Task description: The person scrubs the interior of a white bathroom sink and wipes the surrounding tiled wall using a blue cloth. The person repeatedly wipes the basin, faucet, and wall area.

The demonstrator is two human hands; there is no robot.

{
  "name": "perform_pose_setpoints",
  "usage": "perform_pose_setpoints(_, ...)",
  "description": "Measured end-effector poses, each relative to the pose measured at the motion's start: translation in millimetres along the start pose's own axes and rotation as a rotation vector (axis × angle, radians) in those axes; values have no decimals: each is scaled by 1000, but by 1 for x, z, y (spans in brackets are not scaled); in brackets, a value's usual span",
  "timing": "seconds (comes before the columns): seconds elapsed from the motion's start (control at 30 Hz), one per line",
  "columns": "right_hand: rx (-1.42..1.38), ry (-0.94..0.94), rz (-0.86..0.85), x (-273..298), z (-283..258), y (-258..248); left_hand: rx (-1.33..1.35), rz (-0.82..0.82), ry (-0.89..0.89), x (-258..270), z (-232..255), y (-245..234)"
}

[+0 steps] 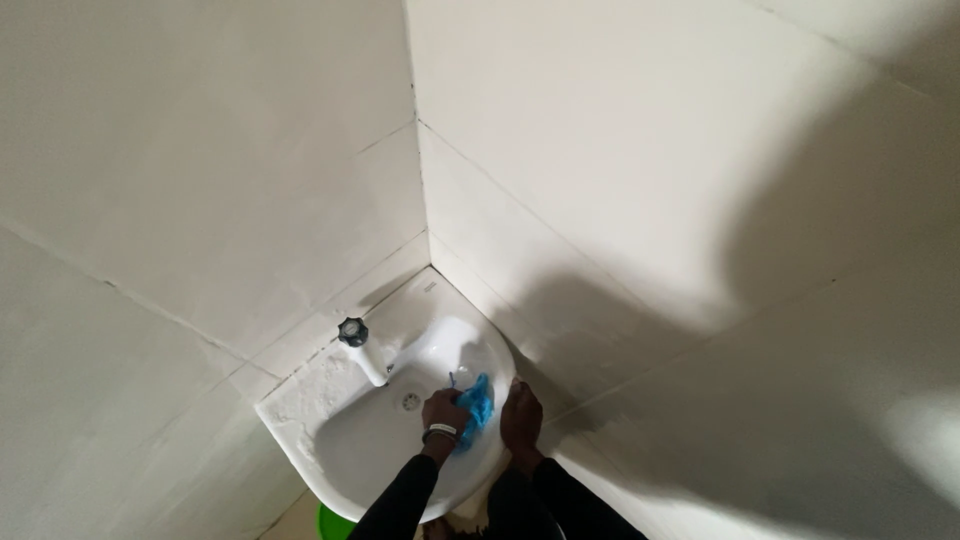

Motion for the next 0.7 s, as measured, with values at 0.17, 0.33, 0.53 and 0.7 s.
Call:
perform_pose_setpoints(0.17, 85, 24, -44, -1, 4, 2, 86, -76, 93, 16, 23, 23)
perform_pose_setpoints(0.33, 113, 110, -55, -7, 9, 4, -83, -132, 72, 23, -8, 12)
perform_pose_setpoints(0.53, 73, 145, -99, -1, 6, 5, -23, -216, -38, 26, -29, 8)
perform_pose_setpoints(0.7, 94, 108, -63, -5, 10, 7, 39, -230, 83, 36, -6, 22)
Point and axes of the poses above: each hand's wrist, its own x-axis away from the middle knuckle, its own y-axis out of the palm, z = x × y, the point moved 8 cm from there along -x, towards the middle knuckle, and after that the axes turned 4 degrees about -z, right-handed, at the moved point
